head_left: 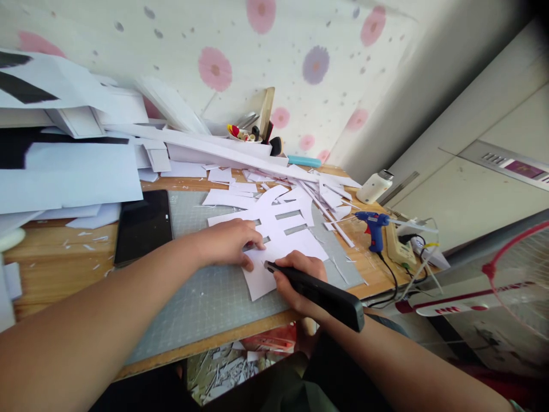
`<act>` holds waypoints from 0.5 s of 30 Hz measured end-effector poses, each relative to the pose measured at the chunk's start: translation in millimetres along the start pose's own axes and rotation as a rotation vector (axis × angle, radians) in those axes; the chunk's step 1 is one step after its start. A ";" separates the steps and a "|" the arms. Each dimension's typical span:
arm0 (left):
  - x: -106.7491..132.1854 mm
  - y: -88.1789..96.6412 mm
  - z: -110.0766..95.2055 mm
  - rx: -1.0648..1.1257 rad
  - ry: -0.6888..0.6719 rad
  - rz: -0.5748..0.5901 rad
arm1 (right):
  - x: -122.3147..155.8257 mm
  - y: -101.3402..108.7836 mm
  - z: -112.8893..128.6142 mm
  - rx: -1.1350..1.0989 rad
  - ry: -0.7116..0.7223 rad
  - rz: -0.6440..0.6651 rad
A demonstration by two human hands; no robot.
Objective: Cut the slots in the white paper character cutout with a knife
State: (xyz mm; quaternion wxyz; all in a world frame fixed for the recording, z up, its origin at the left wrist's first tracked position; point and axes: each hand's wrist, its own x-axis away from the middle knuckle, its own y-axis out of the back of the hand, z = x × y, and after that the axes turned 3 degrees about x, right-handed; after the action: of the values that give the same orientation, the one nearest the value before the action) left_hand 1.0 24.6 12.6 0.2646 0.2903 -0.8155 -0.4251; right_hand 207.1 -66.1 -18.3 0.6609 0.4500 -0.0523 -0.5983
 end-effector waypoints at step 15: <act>-1.7 -2.1 3.3 -0.013 0.020 -0.005 | 6.4 1.5 0.8 0.034 0.056 -0.004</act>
State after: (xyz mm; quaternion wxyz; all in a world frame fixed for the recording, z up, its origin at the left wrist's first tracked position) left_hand 0.4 26.5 8.8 0.2736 0.2948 -0.8094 -0.4279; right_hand 209.6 -72.1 -19.8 0.6531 0.4778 -0.0433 -0.5859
